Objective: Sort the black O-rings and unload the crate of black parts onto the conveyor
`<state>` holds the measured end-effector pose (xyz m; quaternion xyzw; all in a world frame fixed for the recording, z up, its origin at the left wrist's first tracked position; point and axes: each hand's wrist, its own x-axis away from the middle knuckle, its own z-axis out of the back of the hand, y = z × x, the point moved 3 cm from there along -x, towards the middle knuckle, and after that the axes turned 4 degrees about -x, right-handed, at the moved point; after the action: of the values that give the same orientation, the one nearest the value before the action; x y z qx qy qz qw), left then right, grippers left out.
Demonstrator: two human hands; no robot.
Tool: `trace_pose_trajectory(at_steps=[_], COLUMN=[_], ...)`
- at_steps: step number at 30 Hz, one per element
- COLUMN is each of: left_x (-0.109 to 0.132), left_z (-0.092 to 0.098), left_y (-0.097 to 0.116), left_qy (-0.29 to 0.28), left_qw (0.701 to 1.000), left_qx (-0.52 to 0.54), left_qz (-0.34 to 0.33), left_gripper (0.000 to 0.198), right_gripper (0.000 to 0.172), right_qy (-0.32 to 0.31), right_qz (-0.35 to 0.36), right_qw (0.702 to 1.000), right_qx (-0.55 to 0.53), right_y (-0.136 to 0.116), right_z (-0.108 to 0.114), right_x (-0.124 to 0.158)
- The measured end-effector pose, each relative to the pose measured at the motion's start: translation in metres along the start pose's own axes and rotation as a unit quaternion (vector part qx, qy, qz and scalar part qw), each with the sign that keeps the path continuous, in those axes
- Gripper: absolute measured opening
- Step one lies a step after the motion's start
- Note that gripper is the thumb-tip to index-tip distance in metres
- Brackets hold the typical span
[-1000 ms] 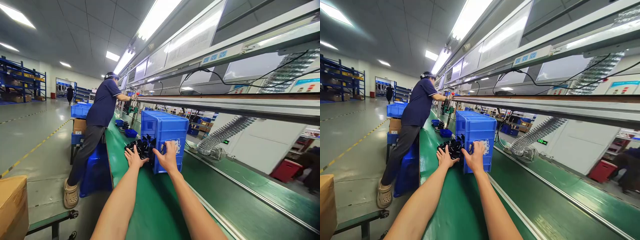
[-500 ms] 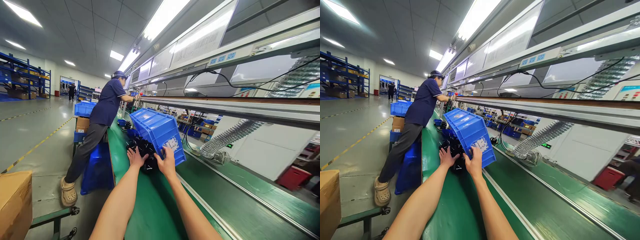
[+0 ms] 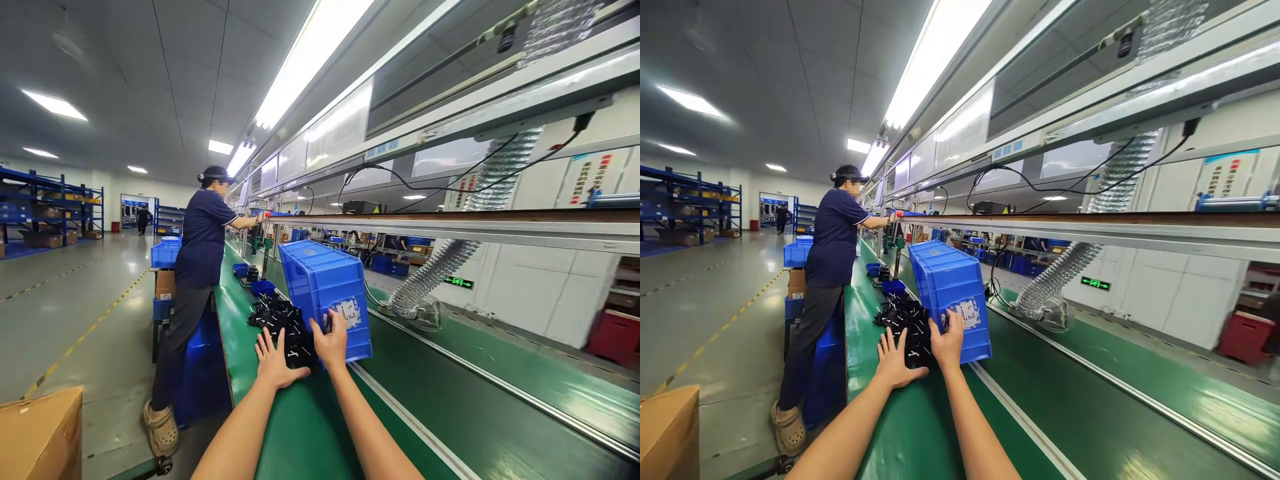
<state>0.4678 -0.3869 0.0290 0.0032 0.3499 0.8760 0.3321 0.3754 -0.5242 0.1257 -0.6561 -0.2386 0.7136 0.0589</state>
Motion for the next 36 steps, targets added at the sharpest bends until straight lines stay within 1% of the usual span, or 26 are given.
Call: trace_pose_trajectory(at_steps=[3,6,9,12,14,16,19,22,25,28,30,31,32,34,35,36], left_x=[-0.013,-0.031,-0.036,-0.022,-0.004,0.02,0.065,0.119,0.179,0.245,0.295,0.323,0.352,0.417,0.45,0.482], left_z=[-0.002,-0.005,-0.006,-0.004,0.0,0.004,0.015,0.031,0.05,0.068,0.08,0.086,0.095,0.121,0.139,0.159], left_y=[0.007,0.01,0.01,0.011,0.014,0.017,0.022,0.026,0.031,0.029,0.016,0.005,-0.009,-0.043,-0.063,-0.083], left_qy=[0.019,0.033,0.043,0.045,0.038,0.029,0.012,-0.02,-0.071,-0.119,-0.159,-0.187,-0.218,-0.266,-0.275,-0.27], left_qw=[0.999,0.997,0.996,0.995,0.994,0.993,0.992,0.993,0.992,0.987,0.979,0.972,0.961,0.938,0.933,0.937], left_qx=[-0.03,-0.047,-0.06,-0.073,-0.082,-0.09,-0.1,-0.105,-0.103,-0.091,-0.075,-0.057,-0.034,0.007,0.019,0.018], left_qz=[0.03,0.046,0.052,0.059,0.066,0.072,0.07,0.054,0.003,-0.061,-0.102,-0.132,-0.164,-0.22,-0.229,-0.221], left_gripper=[0.128,0.121,0.117,0.119,0.117,0.112,0.106,0.102,0.09,0.085,0.09,0.09,0.086,0.073,0.068,0.066], right_gripper=[0.041,0.043,0.046,0.047,0.044,0.04,0.037,0.037,0.038,0.04,0.042,0.045,0.047,0.053,0.054,0.056], right_qy=[0.02,0.043,0.063,0.076,0.079,0.079,0.077,0.081,0.096,0.101,0.096,0.094,0.092,0.092,0.092,0.096], right_qz=[0.01,0.01,0.003,-0.002,-0.001,0.004,0.014,0.019,0.023,0.029,0.027,0.024,0.02,0.007,-0.002,-0.01], right_qw=[1.0,0.999,0.998,0.997,0.997,0.997,0.996,0.995,0.993,0.991,0.992,0.992,0.992,0.992,0.992,0.992], right_qx=[0.001,0.001,0.004,0.009,0.014,0.02,0.032,0.047,0.065,0.079,0.083,0.083,0.084,0.084,0.083,0.084], right_y=[-0.005,-0.002,0.002,-0.002,-0.012,-0.025,-0.048,-0.074,-0.108,-0.152,-0.183,-0.199,-0.214,-0.241,-0.252,-0.264], right_z=[0.007,0.016,0.025,0.032,0.037,0.043,0.058,0.082,0.108,0.132,0.146,0.153,0.16,0.175,0.182,0.188], right_x=[0.0,-0.006,-0.012,-0.01,-0.003,0.006,0.021,0.034,0.049,0.068,0.084,0.093,0.102,0.118,0.125,0.132])
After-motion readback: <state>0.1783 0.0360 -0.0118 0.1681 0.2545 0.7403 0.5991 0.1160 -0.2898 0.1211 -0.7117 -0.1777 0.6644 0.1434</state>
